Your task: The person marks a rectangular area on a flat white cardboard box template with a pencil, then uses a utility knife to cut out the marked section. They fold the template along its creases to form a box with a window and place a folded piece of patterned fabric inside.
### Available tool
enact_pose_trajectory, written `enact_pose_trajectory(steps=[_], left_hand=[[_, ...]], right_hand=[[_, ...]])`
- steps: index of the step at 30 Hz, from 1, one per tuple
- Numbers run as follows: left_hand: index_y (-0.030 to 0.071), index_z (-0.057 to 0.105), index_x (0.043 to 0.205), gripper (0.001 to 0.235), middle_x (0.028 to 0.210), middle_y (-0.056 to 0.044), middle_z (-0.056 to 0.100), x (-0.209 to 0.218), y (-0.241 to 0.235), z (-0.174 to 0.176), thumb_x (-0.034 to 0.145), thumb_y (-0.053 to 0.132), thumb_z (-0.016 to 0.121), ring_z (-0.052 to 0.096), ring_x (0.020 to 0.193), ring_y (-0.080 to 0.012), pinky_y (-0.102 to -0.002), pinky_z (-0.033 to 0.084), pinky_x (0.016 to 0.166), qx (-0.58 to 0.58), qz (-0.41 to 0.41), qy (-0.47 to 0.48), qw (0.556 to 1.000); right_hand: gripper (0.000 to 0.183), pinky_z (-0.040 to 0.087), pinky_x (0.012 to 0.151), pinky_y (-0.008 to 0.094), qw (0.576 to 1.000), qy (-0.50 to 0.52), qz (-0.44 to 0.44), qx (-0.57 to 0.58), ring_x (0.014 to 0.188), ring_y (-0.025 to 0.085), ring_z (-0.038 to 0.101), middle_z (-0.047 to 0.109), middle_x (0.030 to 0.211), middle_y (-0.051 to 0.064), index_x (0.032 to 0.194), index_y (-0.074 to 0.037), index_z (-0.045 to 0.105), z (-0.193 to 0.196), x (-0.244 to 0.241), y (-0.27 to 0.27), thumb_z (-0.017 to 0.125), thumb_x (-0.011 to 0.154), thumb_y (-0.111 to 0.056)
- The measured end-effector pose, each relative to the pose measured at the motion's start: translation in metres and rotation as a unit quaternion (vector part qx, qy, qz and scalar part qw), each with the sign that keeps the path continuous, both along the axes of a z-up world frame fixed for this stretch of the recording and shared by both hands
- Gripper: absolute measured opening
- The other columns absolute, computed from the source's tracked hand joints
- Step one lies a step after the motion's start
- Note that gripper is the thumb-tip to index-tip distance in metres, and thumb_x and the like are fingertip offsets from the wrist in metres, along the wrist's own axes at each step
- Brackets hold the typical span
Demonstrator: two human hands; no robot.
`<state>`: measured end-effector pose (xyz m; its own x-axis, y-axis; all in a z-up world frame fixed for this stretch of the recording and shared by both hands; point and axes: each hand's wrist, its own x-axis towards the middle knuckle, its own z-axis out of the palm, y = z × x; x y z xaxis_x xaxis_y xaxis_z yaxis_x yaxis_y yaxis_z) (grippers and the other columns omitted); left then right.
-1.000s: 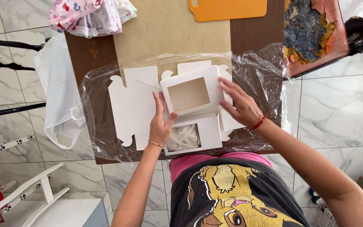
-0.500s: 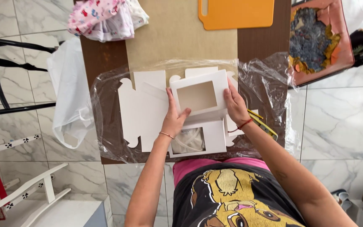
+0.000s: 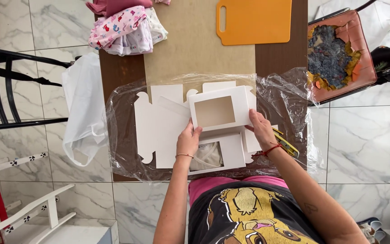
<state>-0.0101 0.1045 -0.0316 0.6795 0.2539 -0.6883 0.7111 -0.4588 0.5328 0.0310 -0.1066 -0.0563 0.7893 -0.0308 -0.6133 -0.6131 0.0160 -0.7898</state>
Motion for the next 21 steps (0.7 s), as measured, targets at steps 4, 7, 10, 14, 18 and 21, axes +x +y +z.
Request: enact_pose_trajectory(steps=[4,7,10,14,18,21], left_hand=[[0.021,0.036,0.130,0.052,0.120,-0.005,0.051,0.000,0.000,-0.014,0.083,0.038,0.047,0.048,0.110,-0.0263,-0.041,0.041,0.091,0.048,-0.026,0.000,0.999],[0.027,0.039,0.128,0.049,0.116,0.000,0.053,0.000,0.002,-0.028,0.082,0.039,0.049,0.050,0.108,-0.0224,-0.040,0.042,0.091,0.080,-0.032,0.014,0.996],[0.025,0.041,0.126,0.049,0.115,-0.002,0.055,0.001,0.009,-0.036,0.081,0.038,0.053,0.052,0.106,-0.0224,-0.038,0.043,0.090,0.067,-0.030,0.004,0.997],[0.020,0.042,0.126,0.056,0.118,-0.006,0.053,-0.001,0.019,-0.039,0.077,0.040,0.058,0.051,0.108,-0.0232,-0.035,0.043,0.092,0.022,-0.013,-0.013,1.000],[0.008,0.037,0.128,0.070,0.126,-0.014,0.045,-0.013,0.025,-0.016,0.075,0.047,0.060,0.046,0.113,-0.0276,-0.037,0.039,0.096,-0.022,0.035,-0.061,0.997],[0.009,0.039,0.127,0.063,0.124,-0.013,0.047,-0.014,0.025,-0.006,0.077,0.043,0.060,0.047,0.112,-0.0279,-0.038,0.039,0.095,-0.026,0.042,-0.087,0.995]], right_hand=[[0.041,0.041,0.089,0.038,0.963,-0.093,0.160,-0.195,0.103,0.023,0.050,0.049,0.110,0.006,0.117,-0.026,0.054,-0.051,-0.001,-0.018,0.057,0.082,-0.047],[0.030,0.046,0.076,0.032,0.908,-0.190,0.157,-0.338,0.074,0.017,0.055,0.053,0.091,0.000,0.107,-0.032,0.060,-0.077,-0.004,-0.021,0.057,0.082,-0.048],[0.027,0.046,0.066,0.032,0.926,-0.200,0.127,-0.292,0.068,0.021,0.056,0.053,0.081,0.008,0.105,-0.024,0.062,-0.093,-0.002,-0.021,0.059,0.084,-0.041],[0.031,0.046,0.058,0.030,0.959,-0.116,0.157,-0.204,0.060,0.014,0.056,0.060,0.072,0.010,0.111,-0.019,0.058,-0.080,0.006,-0.028,0.056,0.086,-0.037],[0.035,0.050,0.055,0.023,0.975,-0.066,0.094,-0.189,0.054,0.012,0.059,0.064,0.073,0.008,0.108,-0.015,0.058,-0.013,0.003,-0.021,0.062,0.081,-0.037],[0.033,0.053,0.065,0.028,0.992,-0.059,0.053,-0.098,0.072,0.013,0.058,0.063,0.081,0.010,0.107,-0.006,0.059,0.006,0.001,-0.022,0.063,0.083,-0.028]])
